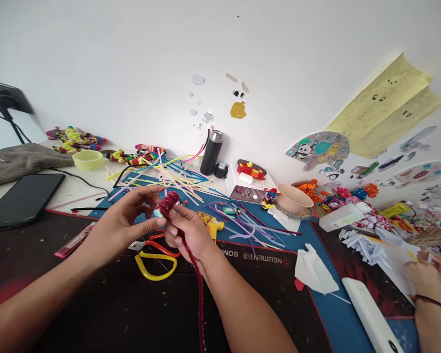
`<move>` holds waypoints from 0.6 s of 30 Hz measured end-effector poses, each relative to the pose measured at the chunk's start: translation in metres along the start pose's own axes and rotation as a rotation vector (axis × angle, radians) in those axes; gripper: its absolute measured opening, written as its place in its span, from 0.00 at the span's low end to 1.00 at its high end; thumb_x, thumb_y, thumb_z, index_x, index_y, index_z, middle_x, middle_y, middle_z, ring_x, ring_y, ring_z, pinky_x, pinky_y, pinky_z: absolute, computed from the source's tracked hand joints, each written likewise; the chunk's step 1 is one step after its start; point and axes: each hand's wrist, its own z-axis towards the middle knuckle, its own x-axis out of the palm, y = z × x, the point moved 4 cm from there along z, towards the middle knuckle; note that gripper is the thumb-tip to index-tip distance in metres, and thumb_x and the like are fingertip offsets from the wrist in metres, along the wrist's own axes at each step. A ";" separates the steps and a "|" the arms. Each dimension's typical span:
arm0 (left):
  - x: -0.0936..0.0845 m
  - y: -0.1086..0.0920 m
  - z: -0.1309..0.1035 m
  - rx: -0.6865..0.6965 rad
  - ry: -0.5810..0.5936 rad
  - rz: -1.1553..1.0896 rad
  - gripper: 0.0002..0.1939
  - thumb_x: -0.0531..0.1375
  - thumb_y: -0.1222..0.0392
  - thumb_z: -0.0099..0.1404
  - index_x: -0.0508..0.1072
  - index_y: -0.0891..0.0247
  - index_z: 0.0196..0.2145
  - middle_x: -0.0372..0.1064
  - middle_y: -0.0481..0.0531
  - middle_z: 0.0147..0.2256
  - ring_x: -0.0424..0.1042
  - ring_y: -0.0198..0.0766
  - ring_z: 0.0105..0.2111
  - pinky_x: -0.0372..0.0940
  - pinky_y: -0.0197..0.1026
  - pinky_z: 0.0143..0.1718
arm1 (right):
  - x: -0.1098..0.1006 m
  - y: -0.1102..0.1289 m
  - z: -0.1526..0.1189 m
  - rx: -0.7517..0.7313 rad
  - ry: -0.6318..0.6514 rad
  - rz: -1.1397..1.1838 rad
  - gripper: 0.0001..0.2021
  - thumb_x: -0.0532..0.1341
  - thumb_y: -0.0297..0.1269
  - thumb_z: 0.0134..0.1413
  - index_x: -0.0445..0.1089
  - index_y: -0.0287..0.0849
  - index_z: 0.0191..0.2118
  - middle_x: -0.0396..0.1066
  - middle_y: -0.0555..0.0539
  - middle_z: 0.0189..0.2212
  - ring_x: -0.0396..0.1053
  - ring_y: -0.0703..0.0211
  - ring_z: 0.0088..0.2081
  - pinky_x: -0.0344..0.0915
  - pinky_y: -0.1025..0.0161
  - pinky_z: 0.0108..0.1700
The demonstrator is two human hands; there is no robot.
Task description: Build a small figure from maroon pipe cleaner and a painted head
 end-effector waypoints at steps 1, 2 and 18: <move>0.000 0.002 0.001 -0.045 0.046 -0.071 0.35 0.79 0.42 0.61 0.81 0.51 0.63 0.82 0.57 0.60 0.81 0.58 0.59 0.78 0.55 0.58 | 0.001 0.000 0.000 0.001 0.010 0.000 0.25 0.82 0.55 0.56 0.72 0.43 0.39 0.59 0.61 0.20 0.46 0.73 0.17 0.39 0.68 0.21; 0.001 0.003 0.001 -0.089 0.090 -0.136 0.35 0.79 0.42 0.61 0.81 0.50 0.63 0.81 0.58 0.63 0.80 0.60 0.62 0.77 0.56 0.61 | 0.002 0.000 0.000 0.003 0.019 -0.003 0.25 0.82 0.55 0.56 0.72 0.43 0.39 0.59 0.61 0.20 0.47 0.72 0.17 0.39 0.67 0.21; -0.009 -0.005 0.001 0.072 0.032 0.397 0.29 0.70 0.42 0.66 0.81 0.52 0.62 0.85 0.56 0.56 0.82 0.60 0.57 0.76 0.59 0.62 | -0.004 -0.005 0.002 0.007 0.017 -0.139 0.27 0.77 0.61 0.59 0.69 0.43 0.39 0.67 0.57 0.23 0.58 0.70 0.17 0.41 0.66 0.18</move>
